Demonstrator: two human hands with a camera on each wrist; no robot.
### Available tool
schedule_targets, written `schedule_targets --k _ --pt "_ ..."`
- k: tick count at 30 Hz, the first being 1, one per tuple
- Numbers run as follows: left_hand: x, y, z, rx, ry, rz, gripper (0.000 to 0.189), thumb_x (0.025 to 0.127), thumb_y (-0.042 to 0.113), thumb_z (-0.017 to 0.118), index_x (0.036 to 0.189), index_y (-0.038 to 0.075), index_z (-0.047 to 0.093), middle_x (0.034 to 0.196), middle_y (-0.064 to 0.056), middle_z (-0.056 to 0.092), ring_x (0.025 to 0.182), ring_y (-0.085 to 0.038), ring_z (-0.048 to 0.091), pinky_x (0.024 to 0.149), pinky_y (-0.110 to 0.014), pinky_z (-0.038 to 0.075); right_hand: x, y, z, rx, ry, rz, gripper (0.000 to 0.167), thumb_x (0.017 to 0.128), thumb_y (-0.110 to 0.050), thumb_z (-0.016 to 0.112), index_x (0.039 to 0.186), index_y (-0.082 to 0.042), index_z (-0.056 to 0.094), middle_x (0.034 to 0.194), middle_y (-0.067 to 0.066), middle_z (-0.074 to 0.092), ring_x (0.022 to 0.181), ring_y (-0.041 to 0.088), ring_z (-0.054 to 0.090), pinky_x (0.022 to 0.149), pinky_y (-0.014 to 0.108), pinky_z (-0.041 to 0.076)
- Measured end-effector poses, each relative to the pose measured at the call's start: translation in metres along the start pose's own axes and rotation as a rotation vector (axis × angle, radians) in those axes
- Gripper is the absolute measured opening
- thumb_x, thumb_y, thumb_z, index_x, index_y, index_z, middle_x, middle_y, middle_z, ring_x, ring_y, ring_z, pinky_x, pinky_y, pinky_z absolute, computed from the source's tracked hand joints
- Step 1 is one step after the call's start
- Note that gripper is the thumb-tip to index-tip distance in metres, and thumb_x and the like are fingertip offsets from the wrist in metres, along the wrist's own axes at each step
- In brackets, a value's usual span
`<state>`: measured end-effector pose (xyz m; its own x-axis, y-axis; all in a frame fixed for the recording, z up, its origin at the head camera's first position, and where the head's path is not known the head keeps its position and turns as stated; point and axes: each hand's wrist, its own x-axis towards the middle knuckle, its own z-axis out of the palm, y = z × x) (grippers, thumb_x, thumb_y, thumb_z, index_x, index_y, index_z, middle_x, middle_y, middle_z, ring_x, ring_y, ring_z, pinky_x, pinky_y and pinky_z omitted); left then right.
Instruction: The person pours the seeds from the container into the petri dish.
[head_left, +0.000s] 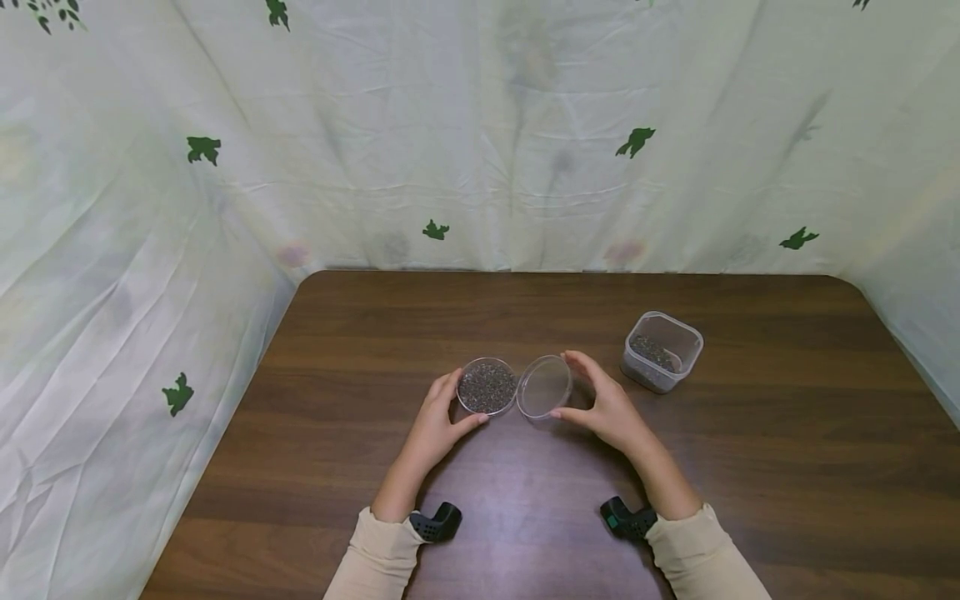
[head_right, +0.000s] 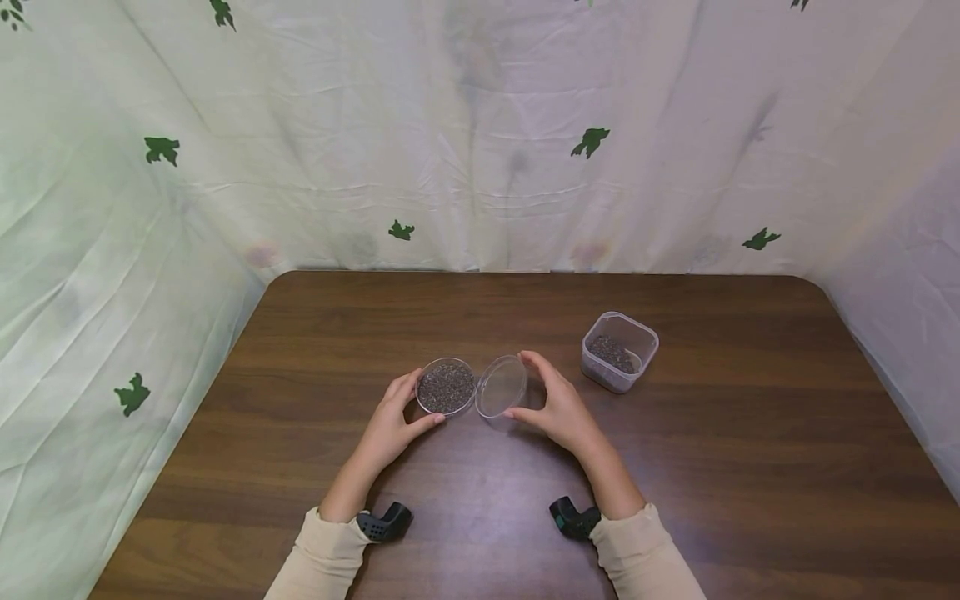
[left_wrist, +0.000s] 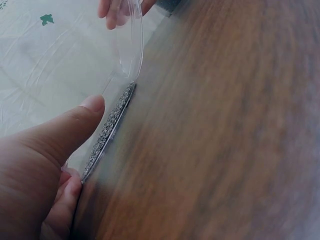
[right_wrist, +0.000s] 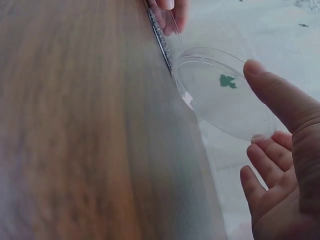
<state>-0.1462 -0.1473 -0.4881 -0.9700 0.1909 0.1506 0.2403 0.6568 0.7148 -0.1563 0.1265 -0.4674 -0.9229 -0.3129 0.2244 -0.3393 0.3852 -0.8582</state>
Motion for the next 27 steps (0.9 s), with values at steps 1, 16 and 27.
schedule_targets --k 1,16,27 --pt "0.000 0.000 0.000 0.000 0.001 0.001 0.085 0.073 0.034 0.074 0.136 -0.003 0.033 0.132 -0.021 0.037 0.121 -0.033 0.036 0.097 -0.045 0.031 0.000 -0.002 0.000 0.003 0.002 0.003 0.084 0.065 -0.016 0.080 0.134 -0.003 0.034 0.135 0.010 0.042 0.123 0.023 0.037 0.100 0.041 0.027" --pt "0.000 0.000 0.000 -0.002 0.000 -0.005 0.084 0.073 0.033 0.074 0.136 -0.004 0.032 0.132 -0.021 0.037 0.121 -0.033 0.036 0.097 -0.045 0.031 0.002 -0.045 0.000 0.003 0.021 -0.026 0.078 0.067 -0.008 0.079 0.131 0.003 0.036 0.130 0.018 0.044 0.121 0.029 0.039 0.099 0.044 0.028" --pt "0.000 0.000 0.001 -0.001 0.002 0.002 0.084 0.073 0.034 0.074 0.136 -0.003 0.032 0.132 -0.021 0.037 0.121 -0.033 0.037 0.096 -0.045 0.032 0.010 -0.050 0.007 0.024 0.004 -0.045 0.079 0.065 -0.008 0.080 0.131 0.004 0.037 0.131 0.017 0.043 0.122 0.029 0.037 0.100 0.044 0.027"
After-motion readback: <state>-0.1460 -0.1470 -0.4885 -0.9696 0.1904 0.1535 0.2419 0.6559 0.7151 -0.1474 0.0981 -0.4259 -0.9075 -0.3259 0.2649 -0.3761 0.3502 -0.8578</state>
